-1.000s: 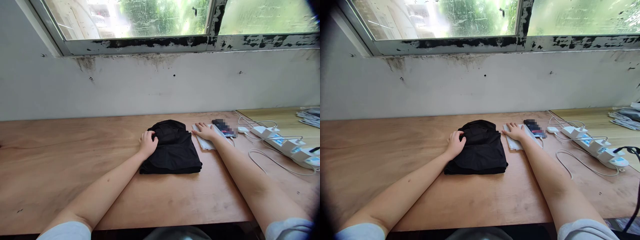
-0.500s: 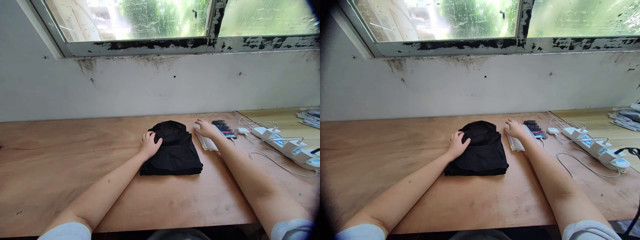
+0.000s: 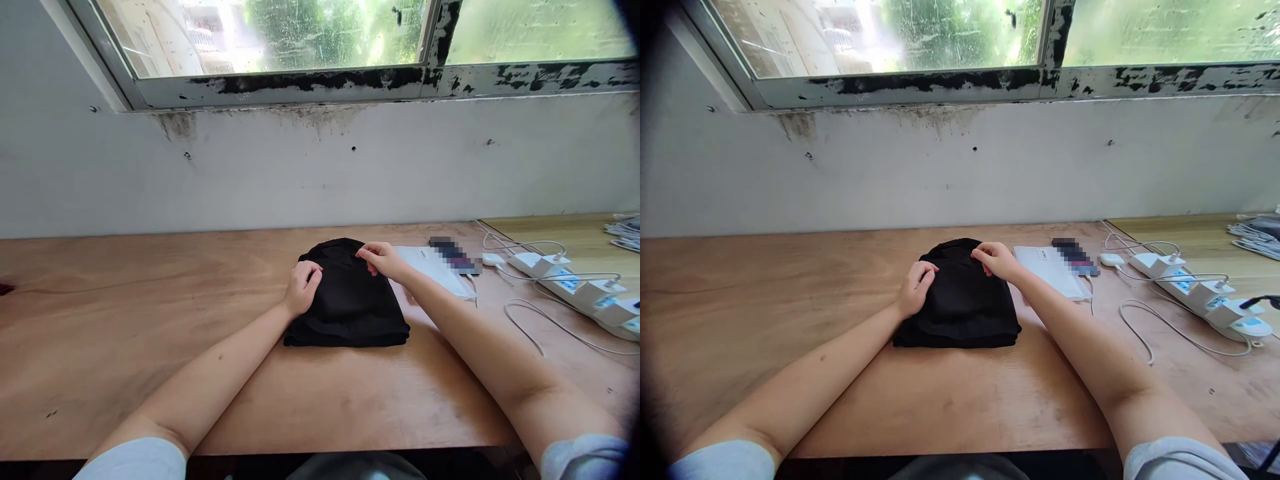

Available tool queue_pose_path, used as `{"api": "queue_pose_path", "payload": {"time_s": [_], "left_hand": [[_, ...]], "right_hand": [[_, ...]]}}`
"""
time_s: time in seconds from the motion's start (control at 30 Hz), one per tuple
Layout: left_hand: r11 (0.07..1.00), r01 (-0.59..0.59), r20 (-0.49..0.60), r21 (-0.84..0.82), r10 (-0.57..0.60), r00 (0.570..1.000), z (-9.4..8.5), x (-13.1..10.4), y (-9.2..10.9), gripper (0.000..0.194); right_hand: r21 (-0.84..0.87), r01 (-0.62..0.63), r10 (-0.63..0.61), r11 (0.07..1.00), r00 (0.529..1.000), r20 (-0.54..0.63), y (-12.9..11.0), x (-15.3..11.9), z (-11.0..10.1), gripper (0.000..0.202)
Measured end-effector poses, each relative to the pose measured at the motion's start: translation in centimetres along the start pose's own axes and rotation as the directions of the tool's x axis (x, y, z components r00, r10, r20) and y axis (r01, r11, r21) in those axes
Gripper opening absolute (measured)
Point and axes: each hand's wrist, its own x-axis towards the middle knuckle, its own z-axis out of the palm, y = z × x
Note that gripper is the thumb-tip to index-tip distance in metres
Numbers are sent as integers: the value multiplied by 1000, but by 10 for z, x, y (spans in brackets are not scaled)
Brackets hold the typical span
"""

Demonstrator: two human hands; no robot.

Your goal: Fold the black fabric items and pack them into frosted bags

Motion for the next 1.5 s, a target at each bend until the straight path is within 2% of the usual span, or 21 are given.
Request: {"api": "queue_pose_path", "payload": {"time_s": [0.07,0.13,0.23,0.37,0.47,0.53,0.6,0.67,0.73,0.8,0.87,0.9,1.0,1.07,1.13,1.23,1.3,1.37,1.5], "left_hand": [[989,76,3,130,-77,997,7,4,-1,23],[965,113,23,238,-122,992,12,5,-2,29],[941,57,114,333,-100,988,14,4,-2,33],[941,-31,169,337,-28,985,9,2,1,18],[986,-17,173,165,-11,985,3,5,7,17],[999,22,156,-26,-18,988,-3,9,13,21],[978,46,96,-203,-27,995,-10,12,20,24],[938,54,12,-343,-54,998,-15,15,27,23],[879,76,-36,-471,-105,994,-18,17,33,23],[816,116,-49,-566,-174,984,-19,20,36,21],[781,165,-42,-603,-238,970,-19,22,38,18],[778,187,-39,-600,-261,964,-18,24,39,17],[817,228,-90,-530,-322,943,-19,26,40,23],[862,238,-179,-448,-347,920,-22,24,43,31],[888,236,-205,-395,-336,919,-24,18,51,27],[891,208,-59,-404,-252,966,-27,4,70,32],[912,193,19,-361,-200,980,-27,-3,84,42],[920,218,28,-326,-221,975,-28,-4,95,52],[844,277,53,-459,-285,957,-44,10,103,40]], "right_hand": [[-103,7,-2,995,999,49,1,0,-3,34],[-228,51,-10,972,984,180,1,0,-3,31],[-343,94,30,935,940,340,-1,-2,2,39],[-353,95,41,931,932,361,-9,-5,5,42],[-215,116,-26,970,925,379,-17,-8,2,42],[-20,60,-48,998,922,385,-21,-10,-1,46],[216,-41,-41,976,931,363,-24,-13,-3,51],[358,-105,-37,928,929,368,-28,-15,-3,52],[370,-91,-82,924,901,426,-32,-17,-1,60],[327,-12,-152,945,868,472,-39,-19,4,85],[303,91,-223,949,871,437,-47,-21,12,95],[289,140,-251,947,884,394,-50,-22,16,91],[196,234,-276,952,934,225,-57,-22,29,52],[149,211,-229,966,966,119,-58,-20,35,30],[180,151,-155,972,988,8,-60,-18,37,22],[260,119,-82,958,986,-148,-67,-19,36,22],[253,140,-85,957,973,-216,-76,-22,33,23],[194,172,-121,966,961,-249,-85,-27,30,24],[93,235,-204,967,944,-260,-102,-36,16,27]]}}
